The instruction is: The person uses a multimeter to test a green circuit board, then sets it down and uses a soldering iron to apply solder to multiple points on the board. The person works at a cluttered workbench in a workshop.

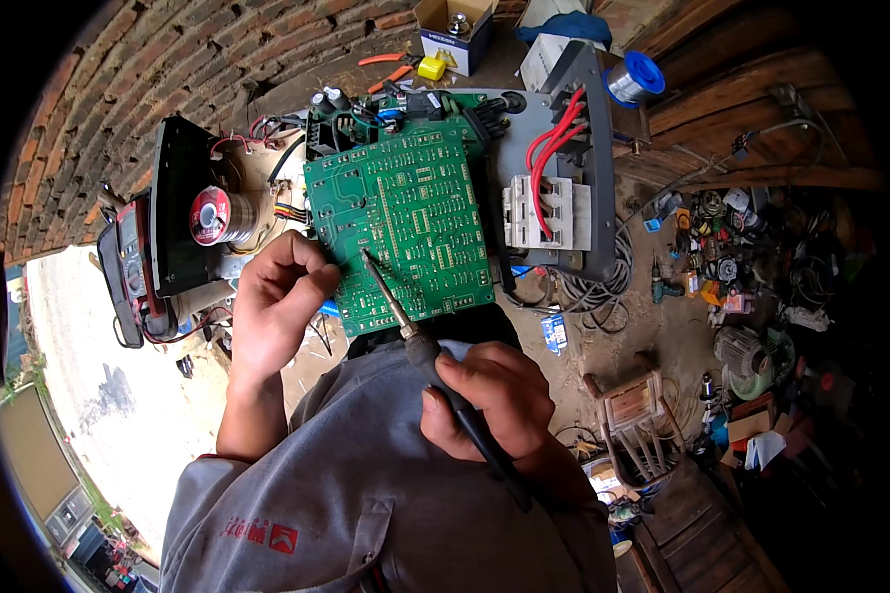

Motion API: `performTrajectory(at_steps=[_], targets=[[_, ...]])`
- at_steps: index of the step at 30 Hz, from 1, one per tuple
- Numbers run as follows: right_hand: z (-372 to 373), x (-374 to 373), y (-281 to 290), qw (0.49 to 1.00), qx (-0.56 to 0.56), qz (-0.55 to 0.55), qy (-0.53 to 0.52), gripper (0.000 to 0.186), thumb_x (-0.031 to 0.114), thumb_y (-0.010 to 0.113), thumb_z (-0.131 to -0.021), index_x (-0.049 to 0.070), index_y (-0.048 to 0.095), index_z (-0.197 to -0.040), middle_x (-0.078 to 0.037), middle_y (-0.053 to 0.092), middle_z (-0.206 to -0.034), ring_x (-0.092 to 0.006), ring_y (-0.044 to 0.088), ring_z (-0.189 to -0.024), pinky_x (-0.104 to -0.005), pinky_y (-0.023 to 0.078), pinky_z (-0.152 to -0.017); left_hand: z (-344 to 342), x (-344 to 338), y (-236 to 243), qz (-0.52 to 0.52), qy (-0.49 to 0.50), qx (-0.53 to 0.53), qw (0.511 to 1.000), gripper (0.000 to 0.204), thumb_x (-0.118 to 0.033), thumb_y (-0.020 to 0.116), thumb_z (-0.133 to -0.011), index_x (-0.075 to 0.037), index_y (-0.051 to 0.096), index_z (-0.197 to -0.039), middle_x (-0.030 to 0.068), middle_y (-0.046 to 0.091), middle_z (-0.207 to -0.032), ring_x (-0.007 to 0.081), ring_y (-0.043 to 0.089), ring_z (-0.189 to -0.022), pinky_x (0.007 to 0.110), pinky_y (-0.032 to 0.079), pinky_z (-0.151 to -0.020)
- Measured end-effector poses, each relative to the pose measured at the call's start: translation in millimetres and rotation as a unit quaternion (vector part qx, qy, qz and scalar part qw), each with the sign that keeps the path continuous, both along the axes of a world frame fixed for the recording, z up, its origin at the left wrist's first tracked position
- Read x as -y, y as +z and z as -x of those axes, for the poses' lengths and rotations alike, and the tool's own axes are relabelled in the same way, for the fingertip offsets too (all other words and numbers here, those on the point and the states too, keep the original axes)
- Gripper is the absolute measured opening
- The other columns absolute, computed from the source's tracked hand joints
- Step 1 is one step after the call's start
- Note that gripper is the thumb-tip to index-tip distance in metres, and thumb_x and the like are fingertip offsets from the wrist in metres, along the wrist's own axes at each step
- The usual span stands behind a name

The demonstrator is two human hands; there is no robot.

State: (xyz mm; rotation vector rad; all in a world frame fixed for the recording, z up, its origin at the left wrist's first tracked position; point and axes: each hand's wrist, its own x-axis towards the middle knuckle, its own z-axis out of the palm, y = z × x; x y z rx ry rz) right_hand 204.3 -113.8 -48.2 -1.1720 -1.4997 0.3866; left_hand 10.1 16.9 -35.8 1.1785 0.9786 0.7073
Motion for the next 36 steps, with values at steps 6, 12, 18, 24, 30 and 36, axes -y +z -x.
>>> performTrajectory(at_steps=[6, 12, 18, 24, 30, 36], targets=[[0.4, -0.7, 0.6, 1.000, 0.002, -0.002, -0.003, 0.027, 0.006, 0.072, -0.080, -0.006, 0.061, -0.102, -0.010, 0.063, -0.071, -0.0216, 0.060, -0.055, -0.0316, 0.049, -0.049, -2.2, -0.2, 1.3, 0.000, 0.004, 0.001, 1.000, 0.014, 0.003, 0.062, -0.089, -0.004, 0.054, -0.081, -0.0035, 0.055, -0.075, 0.0024, 0.048, -0.068, 0.020, 0.039, -0.061], [0.1, -1.5, 1.1, 1.000, 0.009, -0.005, 0.002, 0.027, 0.006, 0.072, -0.080, -0.006, 0.061, -0.102, -0.010, 0.062, -0.070, -0.0216, 0.060, -0.055, -0.0315, 0.049, -0.049, -3.5, -0.5, 3.3, 0.005, 0.005, -0.003, 1.000, 0.013, 0.003, 0.062, -0.089, -0.004, 0.054, -0.081, -0.0035, 0.056, -0.075, 0.0020, 0.048, -0.068, 0.020, 0.038, -0.061], [0.5, -0.9, 0.7, 1.000, 0.020, -0.007, -0.001, 0.027, 0.006, 0.072, -0.080, -0.006, 0.061, -0.102, -0.009, 0.061, -0.069, -0.0216, 0.060, -0.055, -0.0314, 0.049, -0.050, -3.4, -2.5, 4.5, -0.002, -0.004, -0.014, 1.000, 0.014, 0.003, 0.063, -0.088, -0.003, 0.054, -0.080, -0.0037, 0.055, -0.075, 0.0016, 0.048, -0.068, 0.019, 0.038, -0.060], [1.5, -1.1, 1.5, 1.000, 0.022, -0.010, -0.005, 0.028, 0.006, 0.072, -0.080, -0.006, 0.061, -0.102, -0.009, 0.061, -0.069, -0.0217, 0.060, -0.056, -0.0314, 0.049, -0.050, -2.4, -3.8, 3.3, -0.002, -0.010, -0.008, 1.000, 0.013, 0.003, 0.063, -0.088, -0.003, 0.054, -0.080, -0.0037, 0.055, -0.075, 0.0016, 0.048, -0.068, 0.019, 0.038, -0.060], [-1.8, -1.0, 6.7, 0.999, 0.049, 0.011, 0.019, 0.030, 0.004, 0.066, -0.084, -0.004, 0.057, -0.112, -0.008, 0.065, -0.070, -0.0192, 0.064, -0.059, -0.0313, 0.053, -0.055, -4.2, -3.8, 5.8, 0.001, -0.007, -0.016, 1.000, 0.013, 0.003, 0.063, -0.088, -0.003, 0.054, -0.080, -0.0037, 0.055, -0.075, 0.0014, 0.048, -0.068, 0.019, 0.038, -0.060], [-0.4, -1.9, 5.5, 0.999, 0.042, 0.001, 0.016, 0.031, 0.003, 0.068, -0.081, -0.005, 0.058, -0.109, -0.008, 0.063, -0.069, -0.0196, 0.062, -0.057, -0.0310, 0.051, -0.053, -5.3, -5.2, 7.6, 0.005, -0.007, -0.028, 1.000, 0.013, 0.004, 0.062, -0.086, -0.003, 0.054, -0.079, -0.0037, 0.055, -0.074, 0.0012, 0.048, -0.067, 0.019, 0.038, -0.060]])
